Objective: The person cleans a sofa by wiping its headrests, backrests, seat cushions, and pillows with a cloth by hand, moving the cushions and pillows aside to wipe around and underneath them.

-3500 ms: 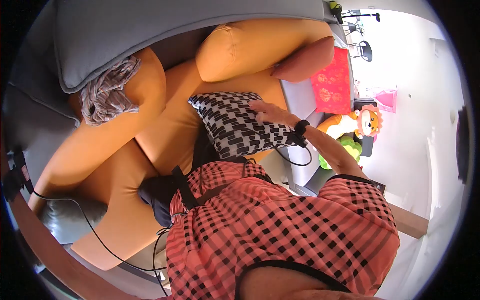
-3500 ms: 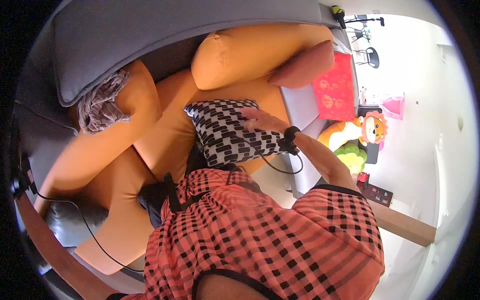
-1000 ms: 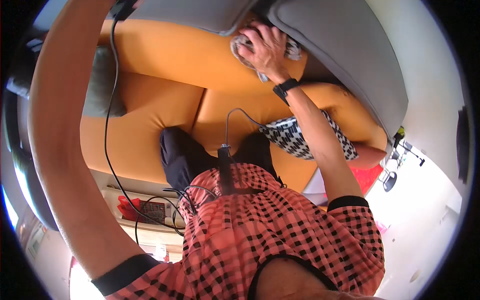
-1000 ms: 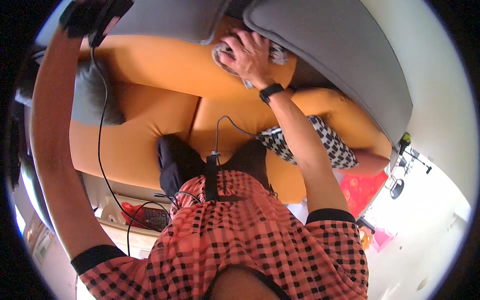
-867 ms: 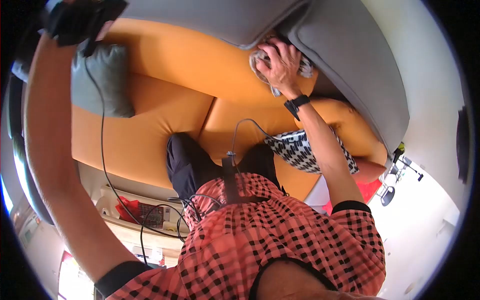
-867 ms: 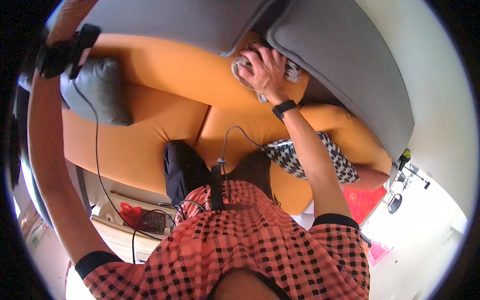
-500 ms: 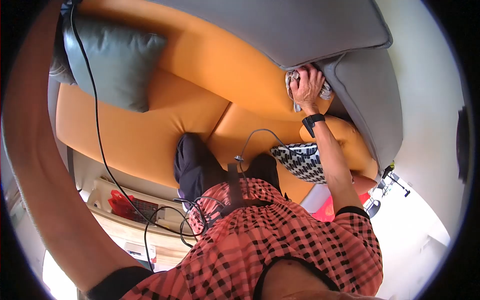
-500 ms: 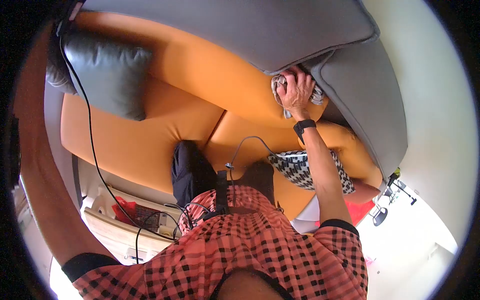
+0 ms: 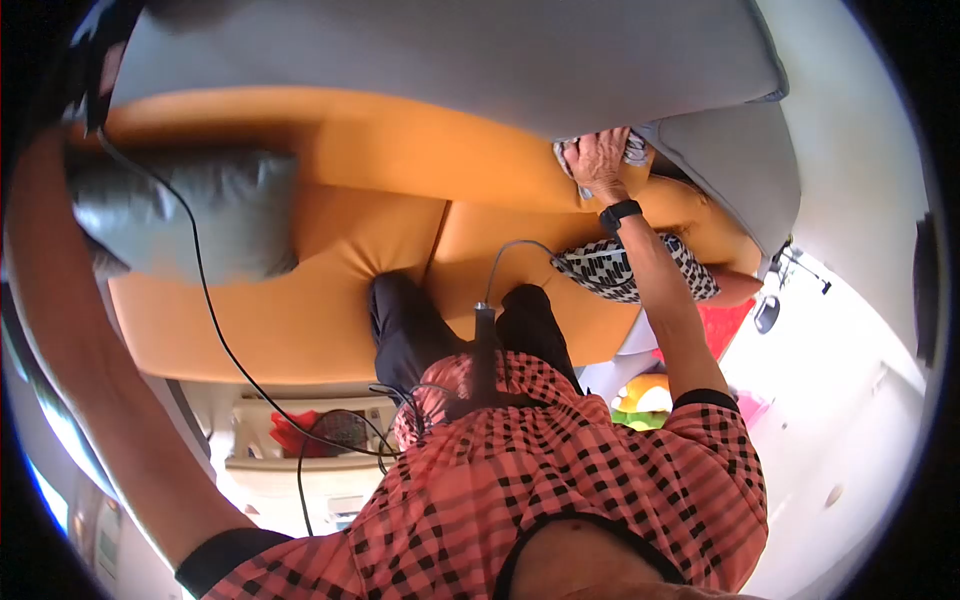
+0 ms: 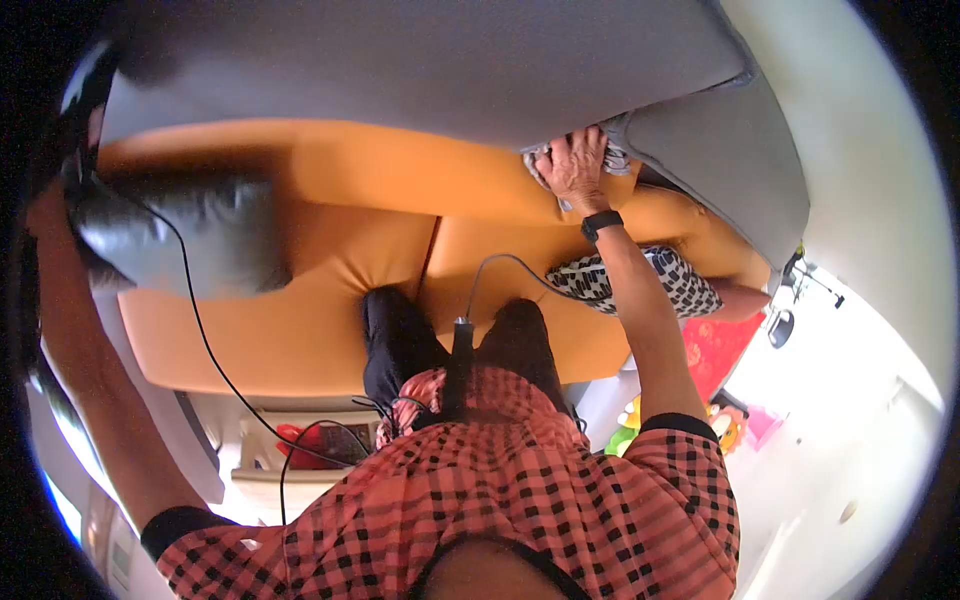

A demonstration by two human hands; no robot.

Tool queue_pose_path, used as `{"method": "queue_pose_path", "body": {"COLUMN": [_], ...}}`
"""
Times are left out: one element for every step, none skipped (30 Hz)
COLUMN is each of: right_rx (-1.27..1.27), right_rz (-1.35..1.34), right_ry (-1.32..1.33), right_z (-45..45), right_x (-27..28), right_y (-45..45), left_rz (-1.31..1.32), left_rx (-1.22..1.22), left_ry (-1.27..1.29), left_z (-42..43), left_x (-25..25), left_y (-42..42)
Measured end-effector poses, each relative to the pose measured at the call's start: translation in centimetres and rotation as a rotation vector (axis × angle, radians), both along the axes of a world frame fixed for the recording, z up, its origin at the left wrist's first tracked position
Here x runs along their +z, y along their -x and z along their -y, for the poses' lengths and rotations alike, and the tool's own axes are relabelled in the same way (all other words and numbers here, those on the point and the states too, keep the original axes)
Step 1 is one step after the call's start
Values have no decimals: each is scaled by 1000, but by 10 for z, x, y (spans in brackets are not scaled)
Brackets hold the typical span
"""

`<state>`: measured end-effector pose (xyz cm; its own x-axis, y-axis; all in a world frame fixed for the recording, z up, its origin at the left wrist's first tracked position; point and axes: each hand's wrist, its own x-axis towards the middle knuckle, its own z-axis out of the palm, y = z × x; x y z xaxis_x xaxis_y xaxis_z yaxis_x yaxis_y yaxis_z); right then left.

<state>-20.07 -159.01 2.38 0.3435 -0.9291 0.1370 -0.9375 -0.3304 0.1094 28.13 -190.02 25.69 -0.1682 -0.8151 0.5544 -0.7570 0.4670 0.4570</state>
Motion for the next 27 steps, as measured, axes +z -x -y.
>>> {"method": "queue_pose_path", "body": {"right_rx": [7, 21, 41, 24, 18, 8, -3, -27, -22, -21, -21, -43, -38, -31, -21, -3, -9, -20, -33, -15, -3, 13, 34, 49, 48, 52, 55], "right_rz": [5, 12, 24, 42, 61, 84, 101, 79, 96, 117, 140, 168, 204, 240, 280, 261, 307, 345, 373, 353, 356, 360, 367, 363, 379, 389, 408], "right_ry": [19, 40, 60, 25, 8, -26, -58, -8, -3, -3, -6, -30, -29, -29, -32, -6, -20, -33, -34, -5, 17, 35, 51, 87, 87, 98, 91], "right_z": [1, 5, 6, 3, -1, -3, -2, -3, 1, 2, 2, 0, 2, 3, 4, 6, 9, 10, 8, 11, 12, 12, 14, 14, 14, 14, 15], "right_x": [-1, 0, 1, -1, -2, -5, 0, 2, 5, 12, 17, 20, 21, 22, 24, 29, 32, 36, 44, 50, 56, 61, 65, 66, 69, 76, 77], "right_y": [0, -1, -3, -1, 0, 1, 0, -4, -5, -11, -14, -15, -16, -18, -21, -24, -28, -33, -37, -38, -39, -42, -44, -46, -49, -53, -56], "left_rz": [-10, -17, -20, -23, -24, -25, -27, -26, -25, -18, 17, -98, -77, -54, -31, 25, 116, 215, 302, 346, 297, 251, 209, 170, 132, 86, 84], "left_rx": [-7, -10, -8, -4, -1, 4, 5, 12, 19, 17, 24, -6, 8, 23, 41, 72, 125, 180, 227, 251, 232, 216, 203, 204, 208, 216, 246], "left_ry": [-12, -25, -39, -53, -47, -60, -75, -93, -109, -132, -171, -75, 0, 72, 145, 198, 184, 185, 175, 153, 127, 97, 65, 70, 74, 88, 85], "left_z": [6, 11, 15, 17, 13, 16, 17, 17, 18, 16, 18, 16, 20, 23, 26, 32, 42, 44, 45, 48, 42, 36, 32, 28, 22, 15, 14], "left_x": [0, -1, 0, 1, 8, 9, 10, 13, 16, 19, 21, 15, 12, 8, 5, 2, 0, -6, -9, -11, -2, 4, 11, 18, 25, 35, 39], "left_y": [3, 6, 7, 7, 7, 9, 10, 11, 11, 10, 6, 6, 4, -3, -10, -25, -52, -73, -94, -106, -100, -99, -97, -95, -96, -97, -99]}}
